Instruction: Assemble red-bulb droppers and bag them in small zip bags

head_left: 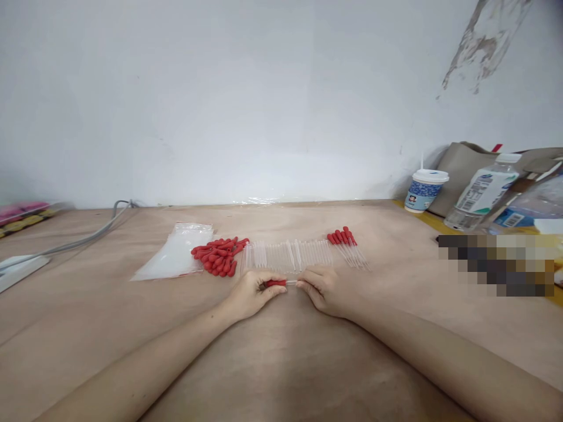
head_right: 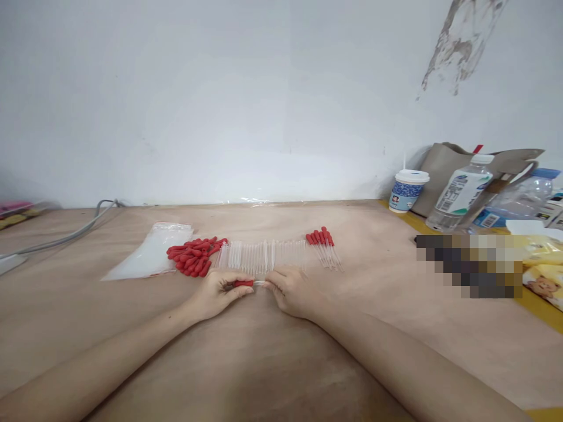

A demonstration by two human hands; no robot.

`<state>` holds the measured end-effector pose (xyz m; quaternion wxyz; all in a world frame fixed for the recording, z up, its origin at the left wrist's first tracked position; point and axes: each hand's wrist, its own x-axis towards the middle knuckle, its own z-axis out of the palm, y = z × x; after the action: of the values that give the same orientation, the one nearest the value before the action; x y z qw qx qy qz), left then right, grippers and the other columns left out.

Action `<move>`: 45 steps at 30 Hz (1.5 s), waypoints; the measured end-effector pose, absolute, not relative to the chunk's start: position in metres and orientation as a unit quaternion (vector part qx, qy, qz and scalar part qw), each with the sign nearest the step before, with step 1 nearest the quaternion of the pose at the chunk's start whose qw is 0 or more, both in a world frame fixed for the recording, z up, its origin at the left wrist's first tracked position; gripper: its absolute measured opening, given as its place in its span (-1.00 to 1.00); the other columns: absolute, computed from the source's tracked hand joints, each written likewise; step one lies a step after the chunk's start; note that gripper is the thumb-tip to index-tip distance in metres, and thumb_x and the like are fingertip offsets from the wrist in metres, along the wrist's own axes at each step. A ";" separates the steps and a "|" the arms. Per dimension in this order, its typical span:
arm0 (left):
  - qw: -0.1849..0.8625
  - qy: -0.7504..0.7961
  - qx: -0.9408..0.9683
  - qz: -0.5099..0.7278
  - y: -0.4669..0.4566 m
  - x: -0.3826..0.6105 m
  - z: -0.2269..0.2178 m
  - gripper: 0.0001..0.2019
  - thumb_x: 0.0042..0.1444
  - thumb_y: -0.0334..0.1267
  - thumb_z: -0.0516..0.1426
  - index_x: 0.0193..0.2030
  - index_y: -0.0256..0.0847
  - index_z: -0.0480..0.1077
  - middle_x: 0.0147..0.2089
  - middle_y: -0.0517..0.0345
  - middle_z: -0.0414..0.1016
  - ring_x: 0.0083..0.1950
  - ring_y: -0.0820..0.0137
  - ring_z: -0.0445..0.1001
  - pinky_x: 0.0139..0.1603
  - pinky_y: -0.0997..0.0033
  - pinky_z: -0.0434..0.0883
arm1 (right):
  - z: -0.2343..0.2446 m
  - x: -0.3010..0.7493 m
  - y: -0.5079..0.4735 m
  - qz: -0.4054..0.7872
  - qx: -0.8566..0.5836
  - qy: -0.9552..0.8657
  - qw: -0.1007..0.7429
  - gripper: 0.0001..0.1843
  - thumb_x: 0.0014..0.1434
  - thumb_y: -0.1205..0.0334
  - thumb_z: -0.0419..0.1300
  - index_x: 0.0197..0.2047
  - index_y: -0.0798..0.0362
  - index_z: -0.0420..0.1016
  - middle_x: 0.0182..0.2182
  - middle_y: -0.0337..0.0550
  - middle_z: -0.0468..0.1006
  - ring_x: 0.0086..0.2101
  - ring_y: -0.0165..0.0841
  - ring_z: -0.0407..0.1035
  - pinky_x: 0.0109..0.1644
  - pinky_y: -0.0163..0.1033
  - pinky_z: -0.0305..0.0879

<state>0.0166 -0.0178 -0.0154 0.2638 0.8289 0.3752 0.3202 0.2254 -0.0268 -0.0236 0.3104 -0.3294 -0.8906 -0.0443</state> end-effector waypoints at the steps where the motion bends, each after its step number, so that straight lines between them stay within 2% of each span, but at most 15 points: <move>1: 0.259 0.375 0.831 0.318 -0.018 0.017 -0.016 -0.80 0.04 -0.24 0.13 -0.21 -0.23 0.48 -0.25 0.12 0.56 -0.26 0.38 0.50 -0.24 0.44 0.44 | -0.024 0.225 -0.027 -0.044 -0.331 -0.892 0.306 -0.71 0.24 0.24 -0.09 -0.38 0.11 0.39 -0.52 -0.17 0.41 -0.47 -0.43 0.25 -0.38 -0.34 0.11; 7: 0.253 0.360 0.838 0.322 -0.019 0.017 -0.015 -0.81 0.05 -0.27 0.12 -0.20 -0.21 0.47 -0.25 0.13 0.56 -0.27 0.39 0.50 -0.26 0.45 0.43 | -0.024 0.222 -0.030 -0.042 -0.364 -0.885 0.287 -0.69 0.24 0.20 -0.10 -0.39 0.09 0.39 -0.53 -0.20 0.41 -0.50 -0.46 0.25 -0.44 -0.35 0.05; 15: 0.201 0.335 0.857 0.336 -0.020 0.017 -0.012 -0.83 0.08 -0.29 0.10 -0.21 -0.19 0.48 -0.28 0.12 0.56 -0.29 0.39 0.49 -0.27 0.43 0.42 | -0.020 0.219 -0.031 -0.005 -0.380 -0.885 0.269 -0.69 0.25 0.20 -0.12 -0.37 0.07 0.39 -0.51 -0.21 0.45 -0.48 -0.45 0.29 -0.41 -0.36 0.08; 21: 0.164 0.331 0.860 0.351 -0.020 0.017 -0.011 -0.83 0.10 -0.31 0.07 -0.21 -0.21 0.45 -0.29 0.09 0.50 -0.29 0.41 0.45 -0.28 0.44 0.40 | -0.003 0.218 -0.036 -0.058 -0.369 -0.901 0.221 -0.73 0.23 0.24 -0.09 -0.34 0.09 0.40 -0.43 -0.14 0.47 -0.37 -0.37 0.29 -0.28 -0.27 0.07; 24: 0.142 0.378 0.829 0.387 -0.019 0.015 -0.011 -0.72 0.07 -0.31 0.10 -0.04 -0.20 0.33 -0.21 0.07 0.41 -0.30 0.44 0.42 -0.33 0.47 0.40 | 0.008 0.223 -0.034 -0.097 -0.382 -0.900 0.189 -0.76 0.19 0.29 -0.04 -0.37 0.10 0.43 -0.45 -0.11 0.49 -0.35 -0.33 0.29 -0.22 -0.21 0.03; 27: 0.129 0.424 0.796 0.412 -0.018 0.013 -0.012 -0.56 0.03 -0.29 0.12 0.08 -0.17 0.17 -0.15 0.07 0.30 -0.36 0.49 0.37 -0.44 0.51 0.39 | 0.014 0.239 -0.019 -0.084 -0.488 -0.841 0.216 -0.76 0.15 0.27 -0.01 -0.43 0.09 0.45 -0.47 -0.12 0.50 -0.39 -0.35 0.31 -0.24 -0.23 0.03; 30: 0.111 0.412 0.820 0.381 -0.019 0.013 -0.012 -0.63 0.05 -0.27 0.10 0.03 -0.15 0.19 -0.21 0.11 0.26 -0.38 0.48 0.31 -0.44 0.50 0.37 | 0.013 0.264 0.002 -0.062 -0.648 -0.724 0.229 -0.67 0.14 0.16 -0.03 -0.54 0.08 0.42 -0.56 -0.15 0.49 -0.52 -0.37 0.31 -0.39 -0.27 0.00; 33: 0.104 0.383 0.847 0.353 -0.020 0.014 -0.012 -0.68 0.08 -0.29 0.07 0.01 -0.14 0.21 -0.23 0.13 0.24 -0.39 0.48 0.28 -0.41 0.47 0.35 | 0.006 0.284 0.016 -0.081 -0.717 -0.658 0.215 -0.63 0.11 0.10 -0.03 -0.58 0.07 0.43 -0.56 -0.11 0.50 -0.49 -0.31 0.35 -0.39 -0.25 0.00; 39: 0.107 0.367 0.860 0.338 -0.020 0.014 -0.013 -0.74 0.09 -0.31 0.05 -0.05 -0.16 0.26 -0.29 0.16 0.21 -0.42 0.49 0.26 -0.41 0.48 0.33 | -0.007 0.290 0.023 -0.100 -0.729 -0.658 0.163 -0.63 0.09 0.14 -0.05 -0.60 0.06 0.43 -0.55 -0.08 0.49 -0.41 -0.24 0.37 -0.22 -0.13 0.02; 45: 0.114 0.366 0.861 0.333 -0.020 0.014 -0.013 -0.77 0.09 -0.31 0.05 -0.08 -0.16 0.29 -0.26 0.15 0.22 -0.42 0.51 0.26 -0.42 0.49 0.32 | -0.010 0.284 0.020 -0.070 -0.727 -0.663 0.165 -0.57 0.12 0.12 -0.06 -0.67 0.07 0.37 -0.60 -0.07 0.42 -0.43 -0.25 0.34 -0.22 -0.08 0.01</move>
<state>0.0144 -0.0200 -0.0129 0.1145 0.8613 0.3665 0.3327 0.2837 0.0203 -0.0095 0.1654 -0.7267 -0.6631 -0.0696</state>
